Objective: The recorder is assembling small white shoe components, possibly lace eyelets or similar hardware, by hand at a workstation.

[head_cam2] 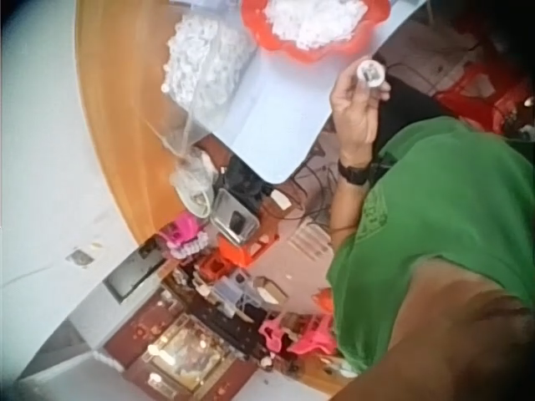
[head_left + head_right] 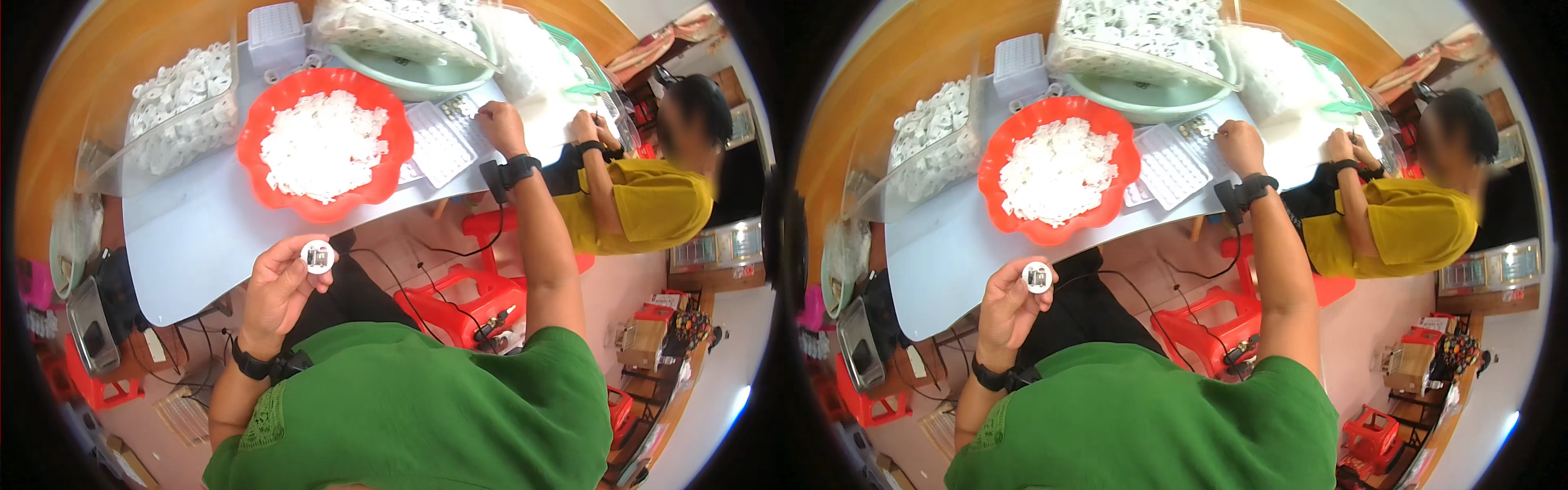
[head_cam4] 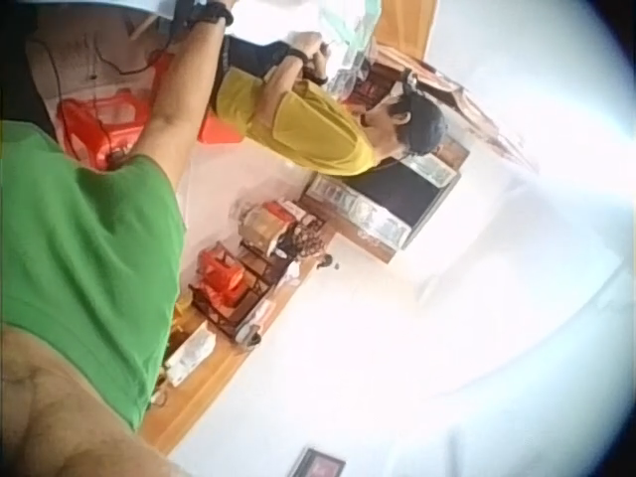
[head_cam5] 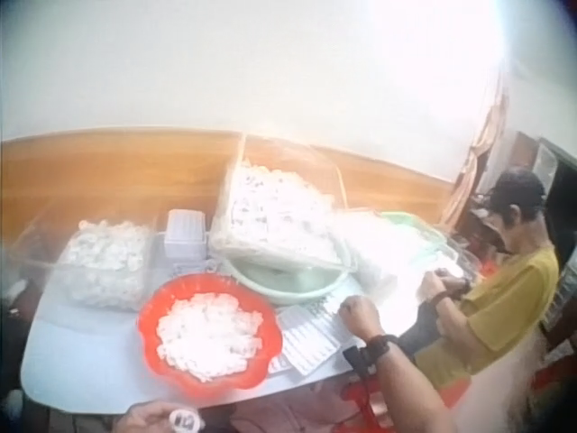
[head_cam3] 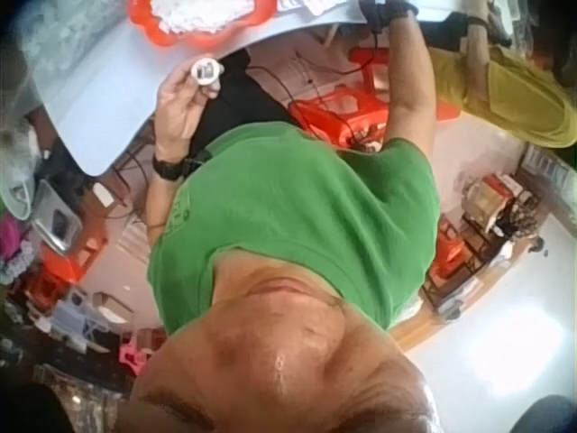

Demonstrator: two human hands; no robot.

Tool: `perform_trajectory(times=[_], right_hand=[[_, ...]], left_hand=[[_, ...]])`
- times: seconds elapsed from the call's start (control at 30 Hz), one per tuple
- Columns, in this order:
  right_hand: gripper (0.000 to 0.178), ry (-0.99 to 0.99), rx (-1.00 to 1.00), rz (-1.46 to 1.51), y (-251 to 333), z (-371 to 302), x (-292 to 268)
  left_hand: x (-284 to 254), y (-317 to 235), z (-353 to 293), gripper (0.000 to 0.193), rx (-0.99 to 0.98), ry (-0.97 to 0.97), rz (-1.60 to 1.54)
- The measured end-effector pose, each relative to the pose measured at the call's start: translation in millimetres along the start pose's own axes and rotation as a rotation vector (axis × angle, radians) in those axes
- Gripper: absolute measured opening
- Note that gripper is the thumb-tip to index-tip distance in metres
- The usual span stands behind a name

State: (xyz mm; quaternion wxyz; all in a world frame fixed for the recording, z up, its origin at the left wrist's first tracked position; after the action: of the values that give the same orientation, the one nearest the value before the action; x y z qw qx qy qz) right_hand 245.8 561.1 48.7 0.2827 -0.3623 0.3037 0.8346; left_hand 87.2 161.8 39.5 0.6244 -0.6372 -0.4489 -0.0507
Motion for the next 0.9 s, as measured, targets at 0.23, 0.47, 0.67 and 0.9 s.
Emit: perform_trajectory(times=[0.23, 0.47, 0.67, 0.9], right_hand=[[0.009, 0.031, -0.042, -0.007, -10, 2, 6], [0.016, 0.021, -0.098, 0.086, -15, 6, 12], [0.016, 0.121, 0.009, 0.187, 1, 3, 10], [0.014, 0.147, 0.057, 0.102, -6, 4, 11]], left_hand=[[-3, 2, 6, 0.034, -0.070, 0.050, -0.091], [-5, 1, 5, 0.039, -0.046, -0.027, -0.048], [-9, 3, 4, 0.040, -0.014, 0.003, -0.066], [-10, 7, 4, 0.039, -0.032, 0.033, -0.078]])
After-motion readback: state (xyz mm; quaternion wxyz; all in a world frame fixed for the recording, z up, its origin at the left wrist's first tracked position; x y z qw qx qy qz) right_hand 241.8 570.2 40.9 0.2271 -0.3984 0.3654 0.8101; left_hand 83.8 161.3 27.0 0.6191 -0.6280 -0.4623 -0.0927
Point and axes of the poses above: each hand's wrist, its own z-axis towards the middle knuckle, its own x-axis out of the palm, y = z × x, the point moved 7 cm from there along z, towards the middle knuckle, and after that the axes turned 15 degrees about -y, right-handed, at the moved point
